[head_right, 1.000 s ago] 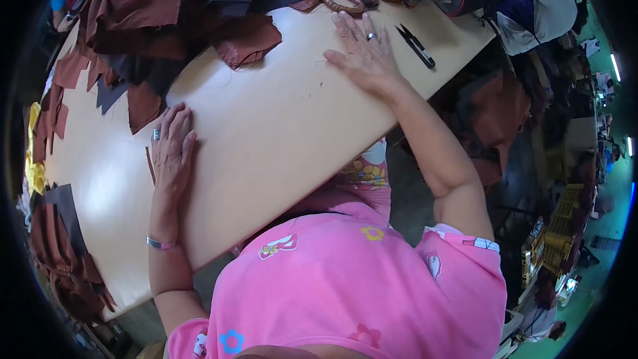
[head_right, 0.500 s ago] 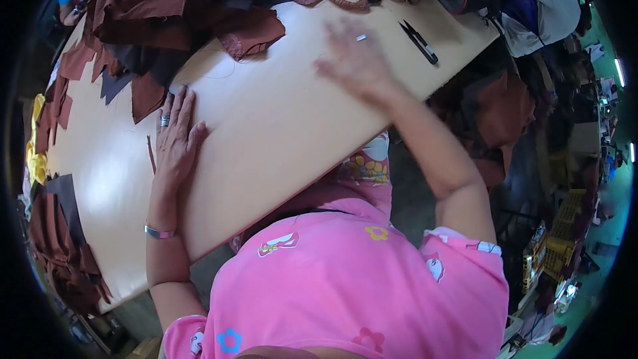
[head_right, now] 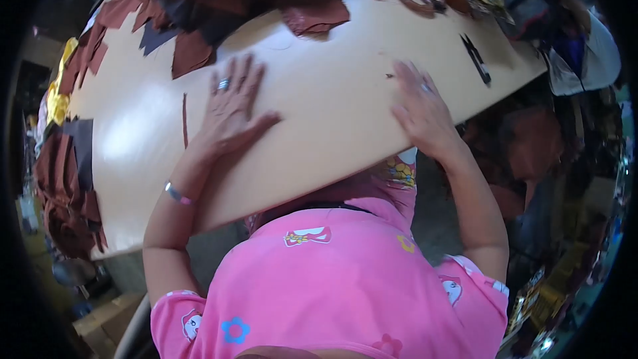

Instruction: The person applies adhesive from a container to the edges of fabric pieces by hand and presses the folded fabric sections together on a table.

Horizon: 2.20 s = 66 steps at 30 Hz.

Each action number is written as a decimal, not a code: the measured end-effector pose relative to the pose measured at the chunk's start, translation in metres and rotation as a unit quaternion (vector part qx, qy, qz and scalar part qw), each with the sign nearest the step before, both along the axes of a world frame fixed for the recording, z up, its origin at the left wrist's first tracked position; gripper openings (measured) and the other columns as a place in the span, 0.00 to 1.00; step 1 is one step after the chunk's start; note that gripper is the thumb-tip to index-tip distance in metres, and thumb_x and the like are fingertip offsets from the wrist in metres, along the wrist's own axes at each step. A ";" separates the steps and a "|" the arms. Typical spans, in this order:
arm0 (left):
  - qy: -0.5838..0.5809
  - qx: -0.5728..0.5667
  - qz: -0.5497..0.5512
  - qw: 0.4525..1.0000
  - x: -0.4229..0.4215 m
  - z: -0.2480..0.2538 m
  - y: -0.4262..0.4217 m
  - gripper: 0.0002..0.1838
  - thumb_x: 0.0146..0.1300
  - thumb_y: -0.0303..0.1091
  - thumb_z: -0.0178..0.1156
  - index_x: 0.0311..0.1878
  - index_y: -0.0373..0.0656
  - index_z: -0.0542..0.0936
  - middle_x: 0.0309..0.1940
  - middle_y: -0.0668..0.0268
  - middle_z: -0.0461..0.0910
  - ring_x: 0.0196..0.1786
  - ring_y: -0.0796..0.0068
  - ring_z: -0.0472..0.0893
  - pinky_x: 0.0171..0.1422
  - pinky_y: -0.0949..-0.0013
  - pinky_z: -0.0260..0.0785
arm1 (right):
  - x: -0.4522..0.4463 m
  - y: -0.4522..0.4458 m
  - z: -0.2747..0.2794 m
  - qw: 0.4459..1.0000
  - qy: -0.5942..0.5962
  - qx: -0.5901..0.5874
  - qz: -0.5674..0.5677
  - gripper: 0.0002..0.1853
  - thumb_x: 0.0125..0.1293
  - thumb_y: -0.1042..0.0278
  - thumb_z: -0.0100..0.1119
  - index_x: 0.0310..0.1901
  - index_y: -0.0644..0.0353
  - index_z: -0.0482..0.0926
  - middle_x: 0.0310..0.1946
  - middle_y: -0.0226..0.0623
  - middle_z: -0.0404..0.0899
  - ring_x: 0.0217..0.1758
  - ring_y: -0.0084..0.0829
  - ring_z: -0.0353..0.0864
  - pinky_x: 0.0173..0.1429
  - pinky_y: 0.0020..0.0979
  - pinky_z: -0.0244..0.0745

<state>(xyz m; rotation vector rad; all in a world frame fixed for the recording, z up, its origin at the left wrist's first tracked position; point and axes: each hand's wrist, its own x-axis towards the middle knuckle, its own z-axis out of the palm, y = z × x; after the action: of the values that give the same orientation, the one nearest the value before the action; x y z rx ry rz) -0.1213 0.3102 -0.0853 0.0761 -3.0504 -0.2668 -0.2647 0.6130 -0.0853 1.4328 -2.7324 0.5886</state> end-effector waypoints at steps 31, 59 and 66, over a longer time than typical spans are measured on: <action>0.094 0.053 0.029 0.994 0.065 0.023 -0.061 0.10 0.58 0.31 0.59 0.43 0.40 0.74 0.49 0.61 0.73 0.55 0.57 0.71 0.58 0.60 0.64 | 0.037 -0.137 0.001 0.971 0.059 0.128 0.191 0.44 0.58 0.41 0.54 0.70 0.55 0.51 0.72 0.44 0.46 0.75 0.47 0.42 0.74 0.52 0.34; -0.052 0.091 -0.018 0.994 0.079 0.010 -0.069 0.40 0.59 0.59 0.53 0.70 0.48 0.58 0.73 0.60 0.47 0.75 0.50 0.44 0.73 0.39 0.31 | 0.013 -0.137 -0.001 0.988 0.064 0.138 0.027 0.41 0.62 0.32 0.40 0.70 0.53 0.54 0.69 0.43 0.55 0.73 0.48 0.48 0.74 0.51 0.35; -0.037 0.071 -0.008 0.997 0.078 0.013 -0.065 0.39 0.58 0.57 0.55 0.69 0.47 0.61 0.72 0.60 0.49 0.74 0.49 0.47 0.73 0.42 0.35 | 0.015 -0.138 -0.002 0.991 0.058 0.119 0.031 0.43 0.61 0.33 0.43 0.70 0.55 0.52 0.68 0.45 0.54 0.73 0.49 0.46 0.73 0.53 0.35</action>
<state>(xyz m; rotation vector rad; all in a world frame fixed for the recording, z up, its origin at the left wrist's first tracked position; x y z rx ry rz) -0.0429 0.2453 -0.0719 0.0703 -3.1015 -0.4939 -0.2500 0.4748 -0.0875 1.5481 -2.7490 0.1759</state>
